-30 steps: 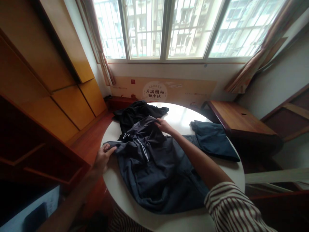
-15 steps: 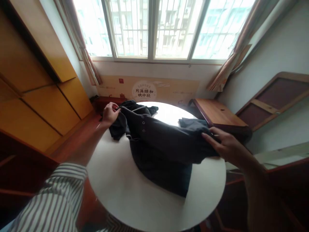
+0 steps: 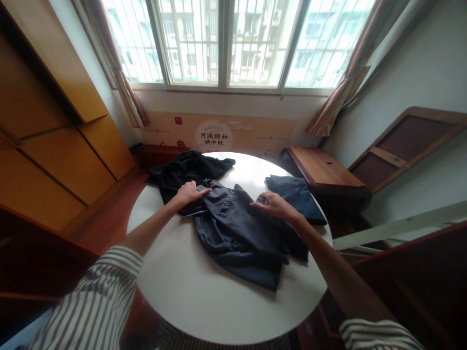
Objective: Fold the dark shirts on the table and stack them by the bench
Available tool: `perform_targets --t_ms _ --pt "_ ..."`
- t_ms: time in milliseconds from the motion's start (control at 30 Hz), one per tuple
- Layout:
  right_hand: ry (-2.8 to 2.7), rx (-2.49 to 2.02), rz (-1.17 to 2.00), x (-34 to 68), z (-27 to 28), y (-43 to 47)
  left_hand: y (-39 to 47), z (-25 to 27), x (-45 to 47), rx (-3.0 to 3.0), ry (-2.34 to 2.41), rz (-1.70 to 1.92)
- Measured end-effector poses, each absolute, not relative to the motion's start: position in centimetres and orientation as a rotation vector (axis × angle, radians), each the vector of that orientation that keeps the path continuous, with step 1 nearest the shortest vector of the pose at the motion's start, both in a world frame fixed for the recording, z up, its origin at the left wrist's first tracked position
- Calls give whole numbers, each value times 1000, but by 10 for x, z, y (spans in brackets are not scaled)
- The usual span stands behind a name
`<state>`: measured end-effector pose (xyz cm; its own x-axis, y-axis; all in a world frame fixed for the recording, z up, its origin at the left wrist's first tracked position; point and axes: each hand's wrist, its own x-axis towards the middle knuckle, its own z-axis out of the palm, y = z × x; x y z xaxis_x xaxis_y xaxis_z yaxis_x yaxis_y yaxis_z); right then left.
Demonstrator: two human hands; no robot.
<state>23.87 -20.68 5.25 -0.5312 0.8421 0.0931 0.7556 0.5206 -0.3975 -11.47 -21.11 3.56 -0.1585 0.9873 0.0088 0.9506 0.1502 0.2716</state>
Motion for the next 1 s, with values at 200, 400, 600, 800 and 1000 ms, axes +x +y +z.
perform_targets --t_ms 200,400,600,800,1000 --pt "-2515 -1172 517 220 20 -200 -216 28 -116 2028 1976 245" --pt "-2347 -1034 412 242 46 -231 -255 51 -147 1987 1359 919" --pt "-2167 -1165 -168 233 137 -173 -189 117 -135 2151 1421 1234" --pt "-2280 -1477 -445 211 164 -126 -155 134 -95 2317 2036 1113" --pt "-2770 -1106 92 238 81 -228 -250 69 -60 2706 1460 922"
